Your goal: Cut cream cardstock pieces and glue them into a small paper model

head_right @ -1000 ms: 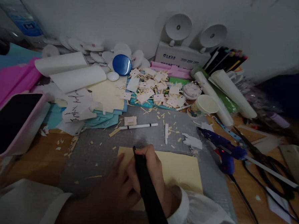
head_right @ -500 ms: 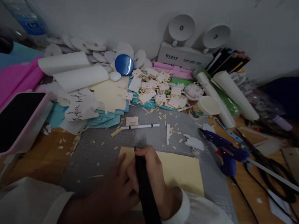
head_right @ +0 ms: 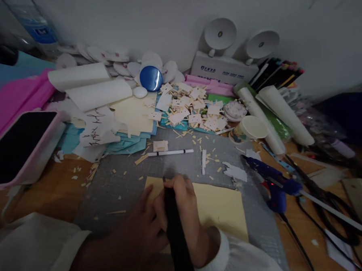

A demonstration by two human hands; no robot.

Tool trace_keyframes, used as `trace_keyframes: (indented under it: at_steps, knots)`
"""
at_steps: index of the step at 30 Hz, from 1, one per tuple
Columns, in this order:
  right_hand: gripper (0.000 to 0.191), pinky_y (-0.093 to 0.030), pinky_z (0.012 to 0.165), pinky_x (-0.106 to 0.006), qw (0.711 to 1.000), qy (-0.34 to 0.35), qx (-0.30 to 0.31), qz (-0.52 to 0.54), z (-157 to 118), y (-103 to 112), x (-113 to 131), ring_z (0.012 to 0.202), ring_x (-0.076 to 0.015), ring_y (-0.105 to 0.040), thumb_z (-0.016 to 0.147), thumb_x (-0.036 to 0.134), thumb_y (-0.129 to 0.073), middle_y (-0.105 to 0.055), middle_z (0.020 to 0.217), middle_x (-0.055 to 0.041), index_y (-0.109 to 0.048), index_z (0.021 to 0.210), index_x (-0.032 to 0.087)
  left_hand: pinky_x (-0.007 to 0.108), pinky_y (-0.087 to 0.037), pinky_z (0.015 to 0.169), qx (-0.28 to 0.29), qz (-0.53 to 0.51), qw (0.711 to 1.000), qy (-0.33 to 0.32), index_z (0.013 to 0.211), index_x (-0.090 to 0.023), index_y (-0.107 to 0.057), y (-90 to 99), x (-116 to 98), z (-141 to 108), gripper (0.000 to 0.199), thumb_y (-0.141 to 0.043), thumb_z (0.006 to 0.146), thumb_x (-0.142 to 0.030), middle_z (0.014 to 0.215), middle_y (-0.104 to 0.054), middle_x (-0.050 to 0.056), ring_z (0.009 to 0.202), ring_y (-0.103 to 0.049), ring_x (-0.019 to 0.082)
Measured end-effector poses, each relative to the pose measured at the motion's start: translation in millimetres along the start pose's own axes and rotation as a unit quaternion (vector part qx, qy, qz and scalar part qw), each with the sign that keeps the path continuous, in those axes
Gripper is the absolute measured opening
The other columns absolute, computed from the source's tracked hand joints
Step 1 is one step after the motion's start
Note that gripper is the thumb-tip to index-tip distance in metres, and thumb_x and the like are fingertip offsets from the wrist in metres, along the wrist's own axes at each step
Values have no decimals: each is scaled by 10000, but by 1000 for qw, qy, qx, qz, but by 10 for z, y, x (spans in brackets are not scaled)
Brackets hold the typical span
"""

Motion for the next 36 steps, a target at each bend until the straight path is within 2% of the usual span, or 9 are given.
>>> trace_keyframes:
  at_steps: [6,9,12,19,23,25,30,33,36]
  knots:
    - [102,-427,507,-284,984,116,-53,-126,94,44,164,573,-173,-544,775,282,-557,-558,634,10,-462,792,249,672,-224,997,17,5,1000,-24,1318,-108,-460,56,-14,13,524,-414,930,-457,1299,-510,212,1218,-431,438]
    - [89,-432,571,-323,971,179,-37,-157,118,60,237,613,-190,-538,779,262,-544,-550,644,0,-457,779,245,580,-222,1054,16,10,998,-53,1279,-49,-489,111,-36,21,549,-380,933,-462,1274,-543,212,1213,-456,389]
    - [88,-422,591,-327,965,199,-26,-170,117,71,290,624,-188,-529,773,240,-544,-542,654,5,-456,766,246,562,-245,1050,8,14,998,-52,1261,-23,-496,108,-48,15,533,-388,935,-431,1264,-549,229,1206,-469,380]
    - [112,-415,631,-334,951,227,-2,-212,54,60,299,682,-198,-518,752,219,-549,-536,696,-12,-458,817,227,532,-306,1046,22,-78,997,-3,1204,-82,-540,-48,-77,16,418,-434,934,-383,1255,-574,171,1209,-462,326]
    - [84,-385,590,-320,940,264,-1,-217,46,46,273,624,-187,-483,768,160,-504,-531,645,-7,-452,782,225,500,-293,1082,7,-112,994,8,1249,-96,-516,0,-60,50,500,-393,932,-462,1307,-546,133,1271,-400,317]
    - [98,-371,565,-309,943,265,14,-200,48,36,270,595,-180,-472,799,148,-460,-528,622,-5,-440,746,228,514,-272,1094,1,-110,994,-7,1282,-100,-490,63,-57,66,513,-382,933,-461,1322,-536,124,1288,-379,326]
    - [138,-362,543,-297,962,218,42,-161,28,7,246,582,-175,-477,817,168,-483,-531,617,-4,-439,702,231,524,-351,1030,24,-102,994,-5,1199,-93,-554,172,-53,94,443,-393,926,-403,1156,-639,134,1131,-517,315]
    - [134,-368,538,-292,972,182,42,-145,11,-7,204,593,-175,-495,850,204,-473,-531,629,-4,-470,719,231,513,-364,1028,8,-104,995,-6,1212,-94,-541,162,-61,94,493,-380,927,-463,1182,-625,144,1144,-508,320]
    - [179,-363,528,-286,976,165,46,-134,-5,-21,172,580,-167,-491,886,233,-445,-515,623,-1,-464,708,231,488,-388,1015,-8,-86,996,-3,1175,-97,-556,58,-93,90,417,-424,931,-407,1138,-645,131,1130,-519,312]
Point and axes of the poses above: each hand's wrist, its own z-axis towards the middle knuckle, its own y-axis out of the back of the hand, x = y × z, the point moved 3 cm from there along z, towards the middle knuckle
